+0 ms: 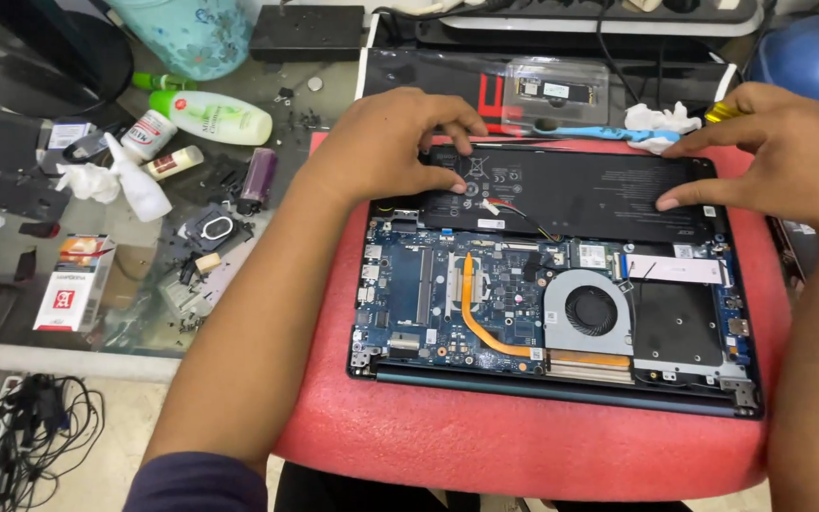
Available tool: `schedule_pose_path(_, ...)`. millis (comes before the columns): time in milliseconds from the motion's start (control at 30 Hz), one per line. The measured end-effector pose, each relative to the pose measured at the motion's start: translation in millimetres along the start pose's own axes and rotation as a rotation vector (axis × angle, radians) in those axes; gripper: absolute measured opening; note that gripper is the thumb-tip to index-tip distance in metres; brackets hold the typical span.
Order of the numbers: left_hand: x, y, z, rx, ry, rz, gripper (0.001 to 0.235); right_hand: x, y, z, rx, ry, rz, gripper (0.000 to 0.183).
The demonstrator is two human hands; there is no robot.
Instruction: The person removes a laptop battery, then uses a screwdriver to detach and remove a small rectangular component from the motherboard. The person then repositions the battery and continues to work on the internal components.
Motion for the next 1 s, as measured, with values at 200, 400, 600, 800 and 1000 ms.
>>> schedule_pose_path(200, -0.4, 7.9, 0.7, -0.033, -0.009, -0.058, 0.054, 0.6, 2.9, -4.9, 0.058, -0.074, 0.067, 0.059)
schedule_pose_path(400, -9.0, 19.9, -20.0, -0.195, -0.193, -0.025, 0.053, -11.0, -9.8, -12.3, 0.172, -0.246, 0.011, 0.057)
schedule_pose_path(600, -23.6, 33.9, -26.5, -0.297, -0.208, 0.163, 0.034, -16.6, -15.8, -9.4, 0.197, -0.27, -0.002, 0.057)
schedule_pose_path(800, -7.1, 9.8, -16.1, 0.012, 0.109, 0.409, 0.029, -26.9, -26.4, -4.6, 0.213, -0.293, 0.011, 0.06)
schedule_pose_path(1000, 0.5, -2.7, 2.1, 0.063, 0.154, 0.548, 0.036, -19.2, -19.1, -8.4, 0.167, -0.274, 0.044, 0.063)
Point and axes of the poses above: each hand's wrist, its own z-axis away from the middle knuckle, its own x-axis out of the palm, y = z × x, the point moved 3 cm from there along -z, towards the middle knuckle, and after that the axes turned 14 degrees about -y, right-handed, at the moved point
